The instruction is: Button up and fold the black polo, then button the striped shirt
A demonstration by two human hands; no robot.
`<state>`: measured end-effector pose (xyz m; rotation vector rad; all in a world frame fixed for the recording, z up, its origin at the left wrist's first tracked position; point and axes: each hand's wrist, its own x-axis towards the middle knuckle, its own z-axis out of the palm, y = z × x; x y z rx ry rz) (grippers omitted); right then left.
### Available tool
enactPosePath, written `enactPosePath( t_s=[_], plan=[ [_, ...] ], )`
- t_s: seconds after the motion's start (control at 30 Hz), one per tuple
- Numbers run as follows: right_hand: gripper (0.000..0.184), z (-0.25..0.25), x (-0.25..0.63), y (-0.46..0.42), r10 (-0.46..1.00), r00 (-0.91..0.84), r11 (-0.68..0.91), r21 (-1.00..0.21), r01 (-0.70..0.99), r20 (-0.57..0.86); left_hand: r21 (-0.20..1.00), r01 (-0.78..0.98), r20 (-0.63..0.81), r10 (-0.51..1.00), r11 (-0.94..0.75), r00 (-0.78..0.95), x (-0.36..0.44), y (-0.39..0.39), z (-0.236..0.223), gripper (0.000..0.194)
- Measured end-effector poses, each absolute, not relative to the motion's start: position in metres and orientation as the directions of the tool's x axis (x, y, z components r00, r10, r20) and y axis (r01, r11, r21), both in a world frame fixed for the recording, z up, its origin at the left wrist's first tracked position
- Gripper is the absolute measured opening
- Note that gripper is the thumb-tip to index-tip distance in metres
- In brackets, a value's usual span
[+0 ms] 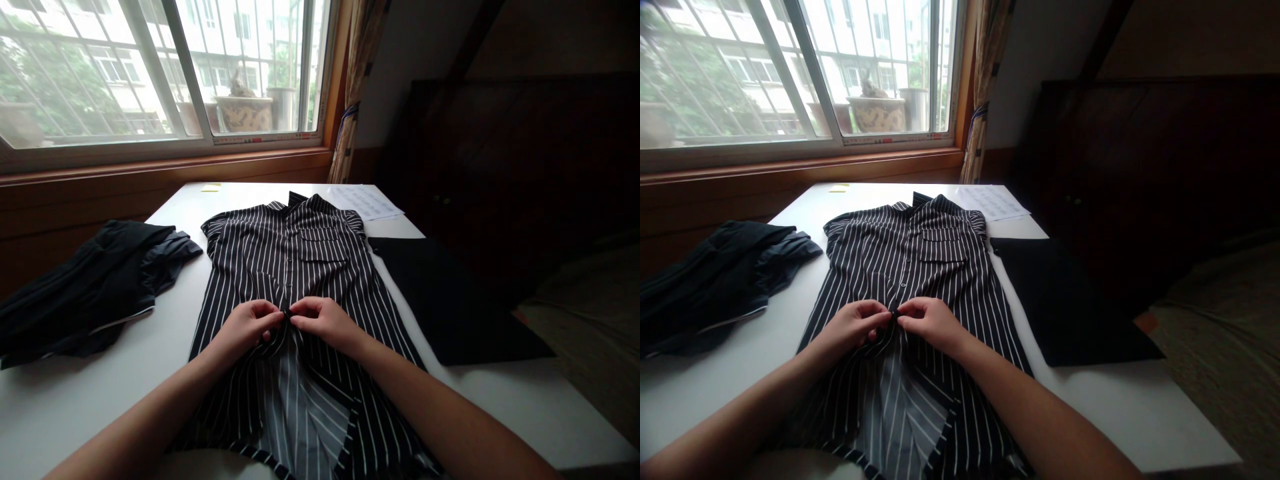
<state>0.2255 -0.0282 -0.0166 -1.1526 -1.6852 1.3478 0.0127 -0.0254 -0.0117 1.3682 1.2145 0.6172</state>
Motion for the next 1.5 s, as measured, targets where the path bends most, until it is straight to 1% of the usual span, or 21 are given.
enactPosePath(
  t_s=[0.33, 0.57, 0.87, 1.03, 1.13, 1.23, 1.37, 1.5],
  plan=[
    [0.028, -0.019, 0.225, -0.03, 0.922, -0.387, 0.102, -0.97, 0.222, 0.008, 0.945, 0.225, -0.298, 0.912, 0.239, 0.281, 0.014, -0.027, -0.005, 0.036],
    [0.028, -0.021, 0.222, -0.033, 0.92, -0.379, 0.222, -0.935, 0.278, 0.105, 0.95, 0.205, -0.286, 0.917, 0.234, 0.279, 0.014, -0.025, -0.01, 0.036],
    [0.028, -0.015, 0.218, -0.039, 0.894, -0.393, 0.345, -0.889, 0.299, 0.215, 0.956, 0.199, -0.264, 0.93, 0.216, 0.255, 0.014, -0.028, -0.01, 0.037],
    [0.029, -0.013, 0.217, -0.04, 0.898, -0.385, 0.323, -0.911, 0.254, 0.211, 0.961, 0.143, -0.269, 0.924, 0.238, 0.273, 0.011, -0.027, -0.009, 0.036],
    [0.031, -0.015, 0.216, -0.04, 0.903, -0.39, 0.269, -0.946, 0.182, 0.181, 0.958, 0.097, -0.285, 0.916, 0.268, 0.283, 0.01, -0.027, -0.009, 0.035],
    [0.031, -0.018, 0.216, -0.039, 0.909, -0.388, 0.226, -0.962, 0.157, 0.15, 0.954, 0.083, -0.3, 0.908, 0.289, 0.293, 0.011, -0.027, -0.008, 0.036],
    [0.024, -0.02, 0.214, -0.037, 0.911, -0.355, 0.295, -0.932, 0.212, 0.207, 0.955, 0.1, -0.297, 0.897, 0.28, 0.328, 0.011, -0.027, -0.006, 0.036],
    [0.022, -0.021, 0.212, -0.036, 0.906, -0.331, 0.359, -0.894, 0.269, 0.264, 0.956, 0.114, -0.292, 0.893, 0.269, 0.344, 0.01, -0.026, -0.007, 0.037]
  ],
)
